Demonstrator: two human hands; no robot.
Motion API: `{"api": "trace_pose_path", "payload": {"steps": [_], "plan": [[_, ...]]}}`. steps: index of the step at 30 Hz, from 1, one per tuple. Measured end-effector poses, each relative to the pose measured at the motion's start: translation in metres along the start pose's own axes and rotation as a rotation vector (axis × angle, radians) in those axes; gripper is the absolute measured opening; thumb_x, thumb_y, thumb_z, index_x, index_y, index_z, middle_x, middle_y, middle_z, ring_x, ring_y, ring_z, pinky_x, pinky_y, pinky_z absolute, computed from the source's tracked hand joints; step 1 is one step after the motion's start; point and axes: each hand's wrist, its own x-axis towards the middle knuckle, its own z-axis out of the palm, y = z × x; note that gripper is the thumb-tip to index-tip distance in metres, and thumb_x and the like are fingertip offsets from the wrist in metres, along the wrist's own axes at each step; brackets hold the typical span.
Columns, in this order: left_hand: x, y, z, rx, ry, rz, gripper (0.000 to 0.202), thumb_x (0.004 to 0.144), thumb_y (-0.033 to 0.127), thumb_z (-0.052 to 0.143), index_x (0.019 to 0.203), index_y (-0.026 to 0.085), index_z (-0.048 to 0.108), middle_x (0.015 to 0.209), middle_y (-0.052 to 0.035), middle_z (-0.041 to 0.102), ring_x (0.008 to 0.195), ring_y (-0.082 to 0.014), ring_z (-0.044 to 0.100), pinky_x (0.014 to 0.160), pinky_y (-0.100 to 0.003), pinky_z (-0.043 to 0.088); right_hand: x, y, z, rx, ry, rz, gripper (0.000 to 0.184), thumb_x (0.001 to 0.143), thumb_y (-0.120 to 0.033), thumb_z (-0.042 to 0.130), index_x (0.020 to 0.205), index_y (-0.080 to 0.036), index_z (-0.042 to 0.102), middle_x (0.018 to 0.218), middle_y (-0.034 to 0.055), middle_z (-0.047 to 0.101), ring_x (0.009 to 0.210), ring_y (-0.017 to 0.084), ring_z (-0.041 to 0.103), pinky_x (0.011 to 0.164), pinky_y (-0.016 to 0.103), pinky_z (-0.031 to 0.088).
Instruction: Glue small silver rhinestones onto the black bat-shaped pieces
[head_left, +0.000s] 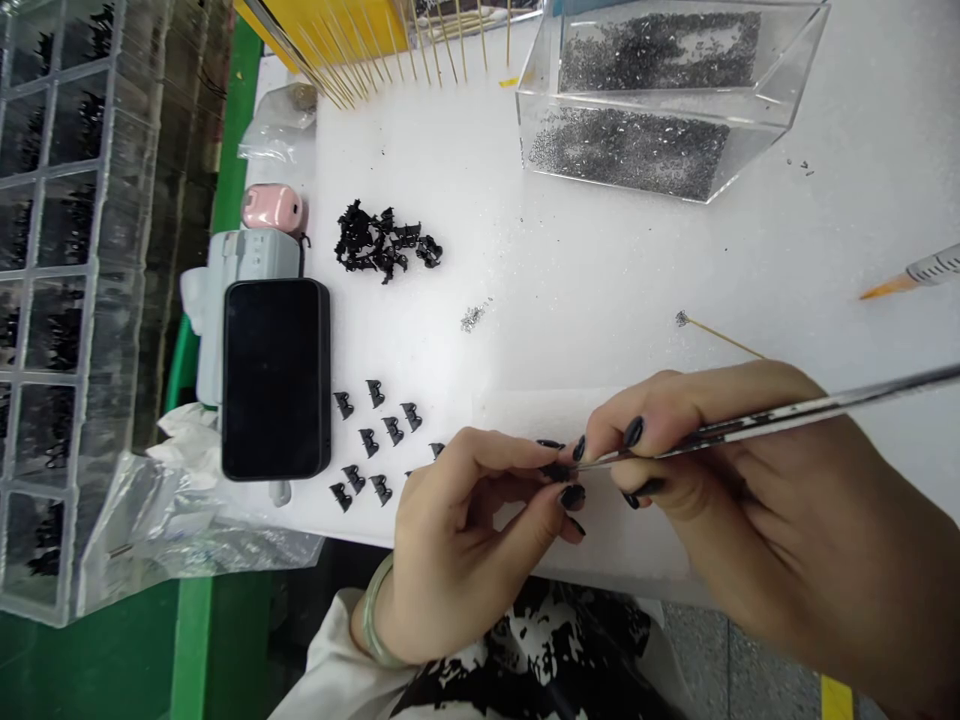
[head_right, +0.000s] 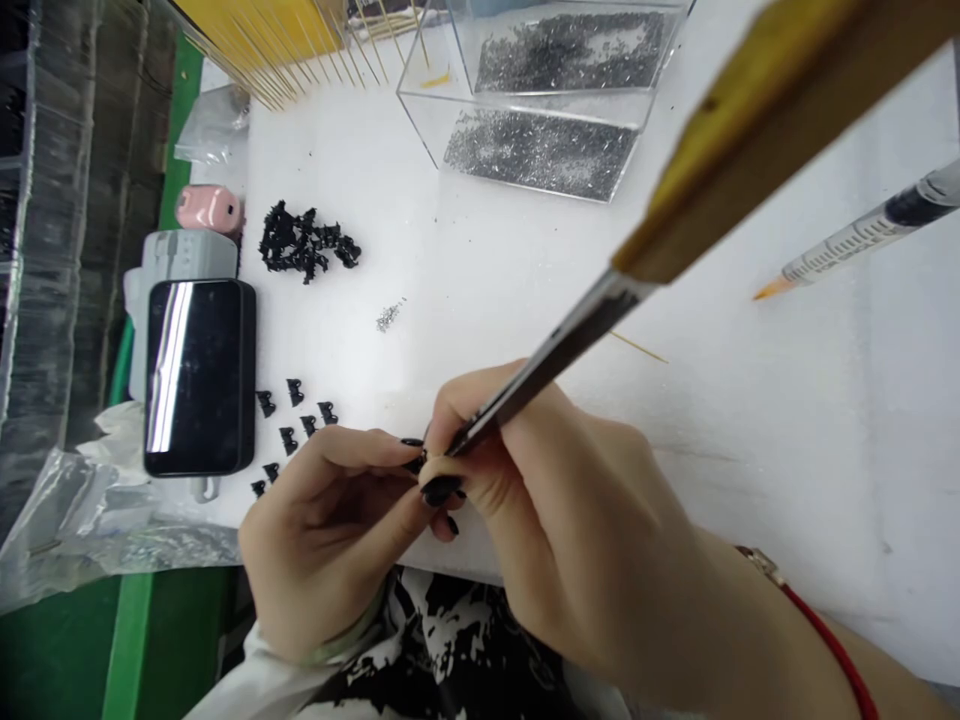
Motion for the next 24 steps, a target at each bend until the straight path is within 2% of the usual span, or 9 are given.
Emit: {"api": "trace_pose_path", "payload": {"steps": [5,9,17,24], "plan": [[-0.0008,0.0009,-0.0003,-0.023,-0.015,-0.015,0.041,0.089,-0.008,0.071,0.11,0.027,0.068,0.1,0.0049,0.082,0.069,-0.009,0.081,0.065,-0.012,0.069,0.004,-0.0031,-0.002,0.028,0.044,0.035,0.011,0.108,-0.025,0.054,0.107,-0.035,0.051,0.096,-0.0026,0.075,0.088,0.017,0.078,0.067,0.025,0.061],[-0.0008,0.0007,-0.0005,-0.026,-0.022,-0.015,0.04,0.09,-0.008,0.071,0.109,0.026,0.067,0.102,0.0042,0.083,0.07,-0.0094,0.081,0.065,-0.014,0.069,0.0056,-0.0054,-0.0038,0.037,0.065,0.05,0.011,0.108,-0.022,0.055,0.107,-0.033,0.052,0.098,-0.0006,0.076,0.088,0.015,0.077,0.065,0.022,0.06],[0.001,-0.0023,0.0001,-0.048,-0.031,0.036,0.036,0.09,-0.008,0.071,0.109,0.023,0.068,0.105,0.0017,0.083,0.07,-0.0097,0.081,0.067,-0.015,0.07,0.0051,0.0015,-0.0017,0.004,0.094,-0.004,0.011,0.105,-0.022,0.058,0.106,-0.033,0.056,0.095,-0.0017,0.075,0.082,0.017,0.077,0.051,0.026,0.052],[0.0006,-0.0043,-0.0007,-0.062,-0.042,0.04,0.038,0.091,-0.009,0.069,0.11,0.023,0.068,0.104,0.0032,0.081,0.073,-0.0088,0.081,0.069,-0.014,0.069,0.0073,0.0008,0.0007,0.031,0.094,-0.004,0.012,0.105,-0.021,0.058,0.107,-0.032,0.055,0.094,-0.0038,0.075,0.085,0.013,0.076,0.059,0.021,0.057]]}}
